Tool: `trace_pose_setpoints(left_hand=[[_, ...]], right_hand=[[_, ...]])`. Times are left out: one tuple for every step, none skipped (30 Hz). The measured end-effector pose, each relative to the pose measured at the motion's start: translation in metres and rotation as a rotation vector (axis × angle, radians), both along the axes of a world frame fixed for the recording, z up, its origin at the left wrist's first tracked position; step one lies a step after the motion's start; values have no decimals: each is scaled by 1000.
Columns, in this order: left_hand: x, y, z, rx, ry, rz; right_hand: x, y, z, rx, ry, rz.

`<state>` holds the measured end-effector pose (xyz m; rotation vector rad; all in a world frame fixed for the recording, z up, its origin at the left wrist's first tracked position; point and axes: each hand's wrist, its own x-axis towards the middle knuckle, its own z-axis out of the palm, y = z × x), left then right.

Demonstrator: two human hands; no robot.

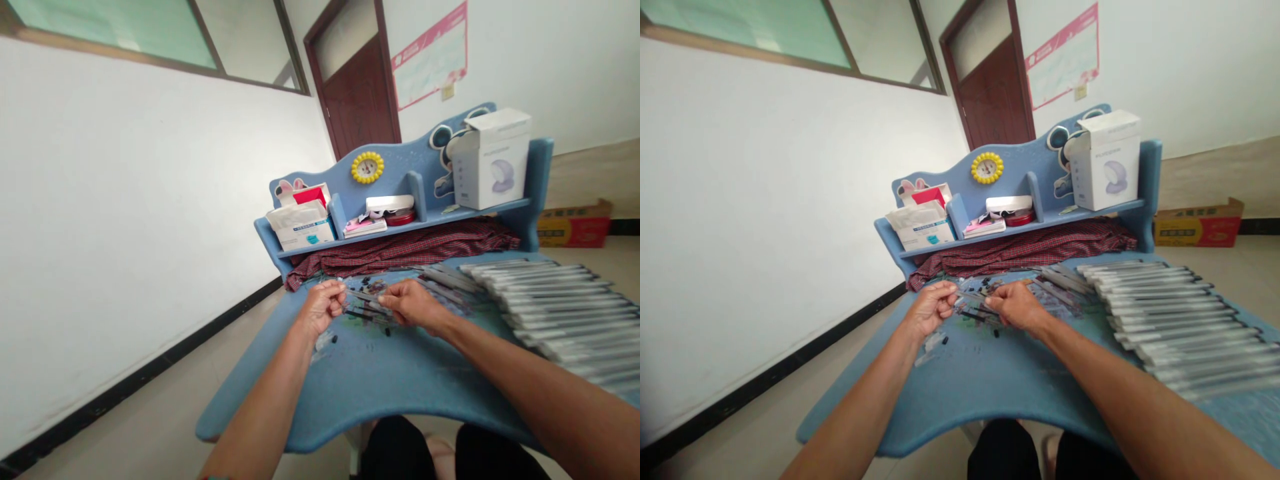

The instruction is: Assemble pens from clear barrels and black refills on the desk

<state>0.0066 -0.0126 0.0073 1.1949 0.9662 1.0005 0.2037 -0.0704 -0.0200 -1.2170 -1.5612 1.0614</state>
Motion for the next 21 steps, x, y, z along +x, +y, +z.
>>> trace_pose_setpoints(left_hand=[[1,1,-1,-9,-23,-15],[2,2,-2,-21,-46,-31],[2,3,-3,-34,-68,-45],[2,3,-4,-45,-88,-56],[2,3,-5,-54,-103,-66],[1,3,-6,-59,-113,-73],[1,2,-6,-60,-120,-78],[0,2,-7,-60,-125,-82],[-1,1,-7,-60,-128,-87],[-2,1,-8,-62,-127,-91],[-3,0,-8,-66,-121,-93],[-4,-1,-9,-72,-111,-96],[-5,-2,-10,-79,-101,-97],[-6,-3,-11,-85,-94,-95],[-7,-4,-12,-89,-90,-90],[-8,-6,-13,-91,-90,-83],[-8,-7,-14,-92,-91,-76],[-9,-8,-15,-91,-92,-69],[-9,-9,-15,-89,-95,-62],[-9,-10,-16,-85,-99,-56],[-9,-10,-16,-80,-105,-49]], right_hand=[[-1,1,-1,29,-21,-18],[-3,2,-2,65,-44,-32],[-4,2,-2,104,-69,-46],[-6,2,-3,145,-95,-59],[-7,2,-4,188,-124,-69],[-8,2,-5,226,-153,-79],[-9,1,-5,257,-181,-92],[-10,0,-6,283,-208,-103],[-11,-1,-7,309,-236,-113],[-11,-3,-8,334,-265,-118],[-12,-4,-8,357,-295,-125],[-12,-5,-10,378,-324,-130],[-13,-6,-11,392,-349,-132],[-13,-7,-12,400,-369,-134],[-13,-7,-13,404,-384,-137],[-14,-8,-14,407,-396,-142],[-15,-8,-15,409,-408,-146],[-15,-8,-15,409,-422,-149],[-16,-8,-15,407,-442,-155],[-16,-8,-14,403,-470,-159],[-16,-8,-13,401,-504,-161]])
